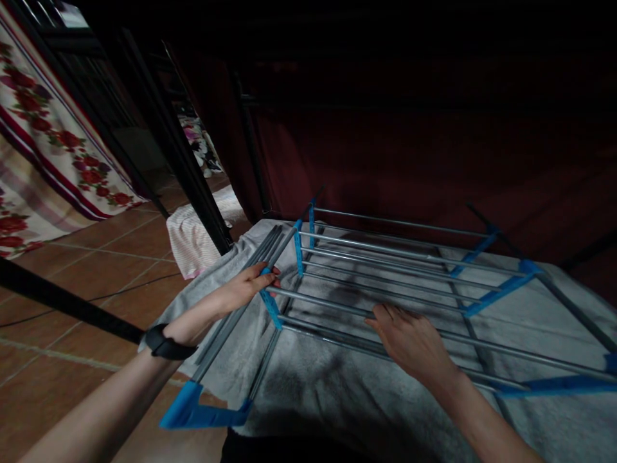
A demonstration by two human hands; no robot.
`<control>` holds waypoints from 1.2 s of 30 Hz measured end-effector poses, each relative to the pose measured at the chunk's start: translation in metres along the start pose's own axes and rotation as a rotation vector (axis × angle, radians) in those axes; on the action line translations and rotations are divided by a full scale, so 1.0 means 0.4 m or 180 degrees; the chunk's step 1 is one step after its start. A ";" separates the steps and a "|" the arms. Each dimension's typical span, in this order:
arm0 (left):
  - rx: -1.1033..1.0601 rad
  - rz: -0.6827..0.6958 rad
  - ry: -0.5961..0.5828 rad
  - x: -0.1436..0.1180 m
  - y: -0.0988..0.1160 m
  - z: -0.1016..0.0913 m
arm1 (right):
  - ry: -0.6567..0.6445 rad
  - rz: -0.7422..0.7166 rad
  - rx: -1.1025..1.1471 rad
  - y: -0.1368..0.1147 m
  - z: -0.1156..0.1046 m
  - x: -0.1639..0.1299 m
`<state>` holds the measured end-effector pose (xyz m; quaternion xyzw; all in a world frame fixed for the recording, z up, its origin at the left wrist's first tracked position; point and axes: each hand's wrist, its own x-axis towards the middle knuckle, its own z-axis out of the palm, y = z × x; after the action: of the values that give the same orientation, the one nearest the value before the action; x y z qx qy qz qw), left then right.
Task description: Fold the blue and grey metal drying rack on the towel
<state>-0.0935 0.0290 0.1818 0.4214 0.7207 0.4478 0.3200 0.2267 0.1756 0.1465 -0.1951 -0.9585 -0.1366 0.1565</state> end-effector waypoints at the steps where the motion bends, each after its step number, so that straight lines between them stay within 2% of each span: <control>1: -0.0019 0.0008 -0.0041 0.002 -0.004 -0.001 | -0.0017 -0.0027 0.0018 -0.001 0.000 -0.001; 6: -0.0019 0.0147 -0.0315 0.010 -0.016 -0.006 | -0.0062 -0.0041 0.0052 -0.006 0.016 -0.013; 14: 0.0161 0.0166 -0.0305 0.003 -0.001 -0.002 | 0.0052 -0.0072 0.0065 -0.001 0.027 -0.020; 19: 0.0494 0.0111 -0.0062 0.000 0.004 -0.003 | 0.0141 -0.0032 0.0001 0.013 0.006 -0.007; 24: 0.0733 0.0104 0.0019 -0.002 0.007 -0.006 | 0.0028 0.0011 0.0011 0.015 -0.004 -0.002; 29: 0.0917 0.0029 0.0090 -0.017 0.048 0.011 | 0.0026 0.0005 0.0022 0.014 -0.001 -0.006; 32: 0.1253 -0.0043 0.0226 -0.023 0.067 0.019 | 0.0009 -0.0020 -0.0016 0.017 -0.002 -0.006; 36: 0.1854 0.0086 0.0251 -0.015 0.061 0.015 | -0.0057 -0.0018 -0.0035 0.021 -0.004 -0.004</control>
<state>-0.0781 0.0319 0.2022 0.4875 0.8251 0.2422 0.1513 0.2318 0.1819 0.1489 -0.1945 -0.9597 -0.1406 0.1464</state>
